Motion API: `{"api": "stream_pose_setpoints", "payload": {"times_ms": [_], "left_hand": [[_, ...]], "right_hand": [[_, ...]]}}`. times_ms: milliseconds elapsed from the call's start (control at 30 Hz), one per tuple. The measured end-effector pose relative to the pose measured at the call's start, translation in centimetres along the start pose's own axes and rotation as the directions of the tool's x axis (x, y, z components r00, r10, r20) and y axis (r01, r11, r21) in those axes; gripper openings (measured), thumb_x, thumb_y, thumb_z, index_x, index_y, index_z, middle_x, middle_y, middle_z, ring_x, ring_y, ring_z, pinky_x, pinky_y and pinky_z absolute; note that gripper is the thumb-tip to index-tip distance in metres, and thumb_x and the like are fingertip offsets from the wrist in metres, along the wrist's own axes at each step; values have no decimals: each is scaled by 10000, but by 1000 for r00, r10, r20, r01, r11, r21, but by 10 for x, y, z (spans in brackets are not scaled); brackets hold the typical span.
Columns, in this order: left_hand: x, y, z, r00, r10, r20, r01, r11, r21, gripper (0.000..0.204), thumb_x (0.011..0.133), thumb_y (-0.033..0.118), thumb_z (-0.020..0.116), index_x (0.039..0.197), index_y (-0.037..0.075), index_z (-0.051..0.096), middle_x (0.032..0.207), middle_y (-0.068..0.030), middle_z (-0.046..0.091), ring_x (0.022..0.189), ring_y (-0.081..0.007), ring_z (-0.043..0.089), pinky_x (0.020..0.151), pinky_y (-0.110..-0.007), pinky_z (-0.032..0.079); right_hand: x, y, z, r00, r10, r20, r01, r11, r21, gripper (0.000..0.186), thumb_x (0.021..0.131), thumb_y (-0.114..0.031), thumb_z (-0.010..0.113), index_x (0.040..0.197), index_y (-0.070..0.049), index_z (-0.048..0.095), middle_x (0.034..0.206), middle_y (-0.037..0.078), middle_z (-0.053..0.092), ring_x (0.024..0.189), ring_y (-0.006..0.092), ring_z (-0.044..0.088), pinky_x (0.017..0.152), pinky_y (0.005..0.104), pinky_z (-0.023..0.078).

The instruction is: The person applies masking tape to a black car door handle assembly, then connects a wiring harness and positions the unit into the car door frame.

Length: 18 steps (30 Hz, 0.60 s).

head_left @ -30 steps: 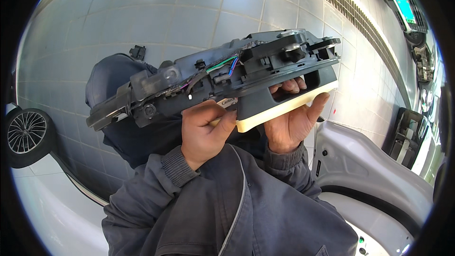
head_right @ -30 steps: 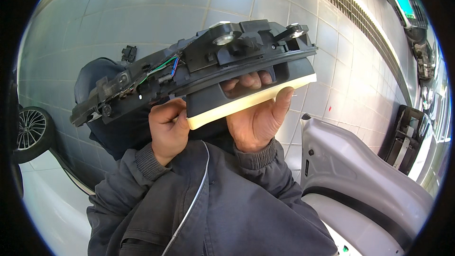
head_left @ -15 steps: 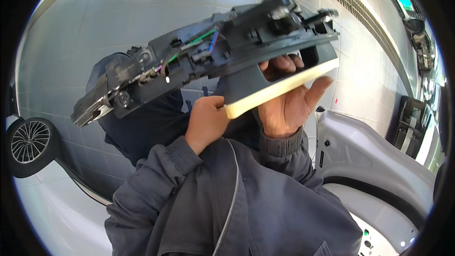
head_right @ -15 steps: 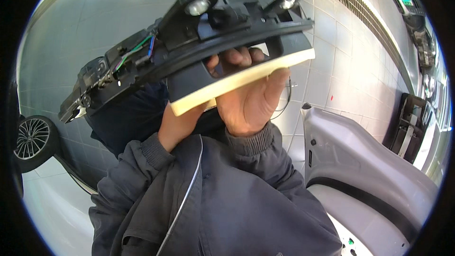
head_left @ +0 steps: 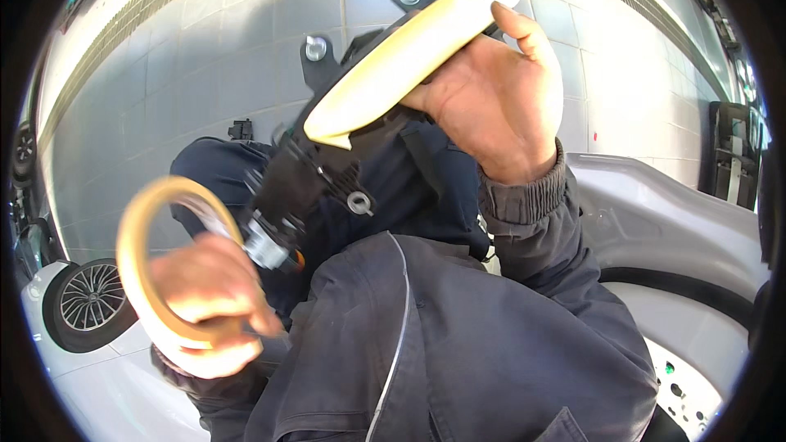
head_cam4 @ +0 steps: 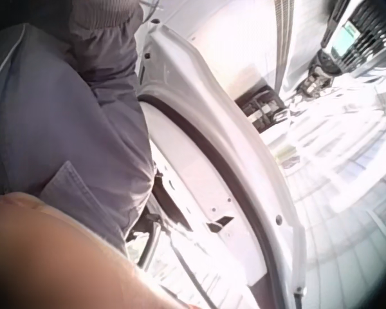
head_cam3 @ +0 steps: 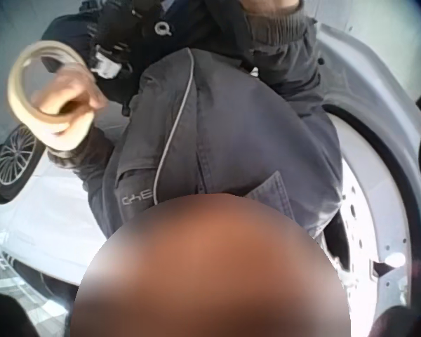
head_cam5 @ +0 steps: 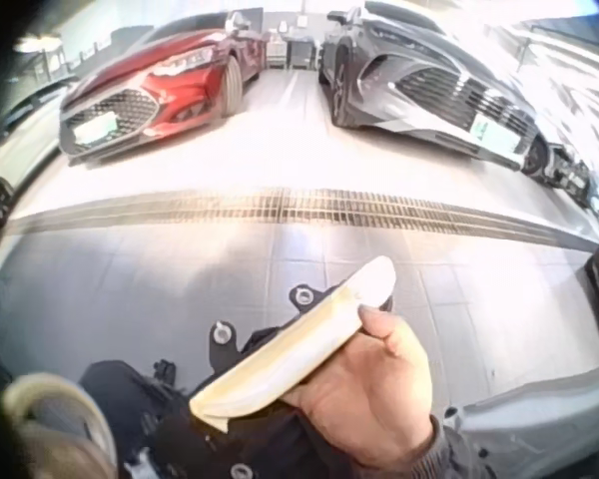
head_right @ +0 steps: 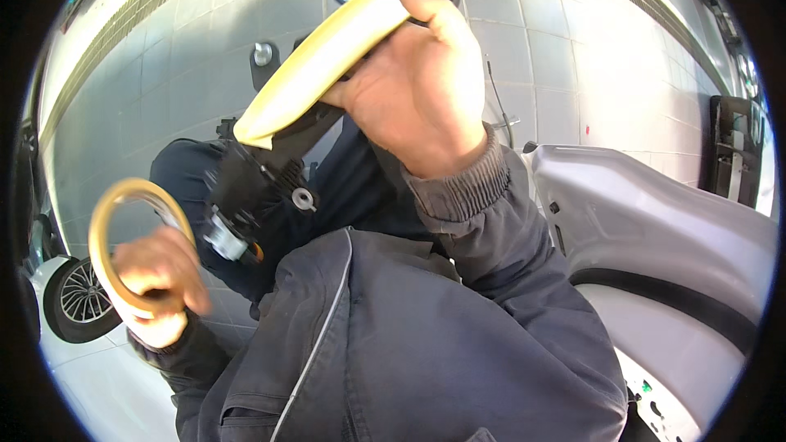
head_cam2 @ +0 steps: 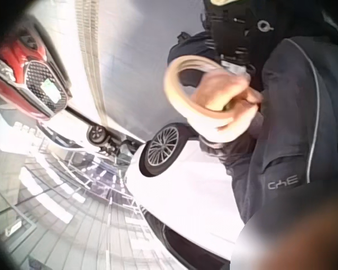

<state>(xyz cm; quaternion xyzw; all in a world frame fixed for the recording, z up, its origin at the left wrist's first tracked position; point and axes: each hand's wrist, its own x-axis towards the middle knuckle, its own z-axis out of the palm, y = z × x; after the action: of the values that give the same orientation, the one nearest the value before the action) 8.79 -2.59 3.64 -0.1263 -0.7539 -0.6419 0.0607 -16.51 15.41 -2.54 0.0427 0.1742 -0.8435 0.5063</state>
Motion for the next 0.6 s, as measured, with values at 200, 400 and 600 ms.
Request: {"api": "stream_pose_setpoints", "payload": {"times_ms": [200,400,600], "left_hand": [[15,-32,-10,866,-340,-365,446,857,259,673,717,-124,768,1354,-41,567,1310,-174,640,1184,-256,625,1025,-362,482],[-7,-83,25,760,-444,-475,500,866,-11,895,689,-169,790,1490,-21,420,1302,-170,635,1163,-239,625,1023,-368,481],[-2,-107,38,721,-216,-659,372,922,105,686,760,-141,796,1376,-39,511,1225,-188,681,999,-204,688,875,-314,545]], "right_hand": [[14,24,22,993,109,53,-105,992,-66,545,1044,-345,391,1402,65,385,1356,232,506,1288,408,497,1099,657,353],[31,36,6,992,120,48,-122,991,46,284,1022,-271,430,1091,1,474,1047,128,508,980,269,505,983,472,426],[30,47,9,996,63,-61,-61,997,39,231,987,-254,480,1061,-36,488,988,102,515,946,258,497,969,447,425]]}}
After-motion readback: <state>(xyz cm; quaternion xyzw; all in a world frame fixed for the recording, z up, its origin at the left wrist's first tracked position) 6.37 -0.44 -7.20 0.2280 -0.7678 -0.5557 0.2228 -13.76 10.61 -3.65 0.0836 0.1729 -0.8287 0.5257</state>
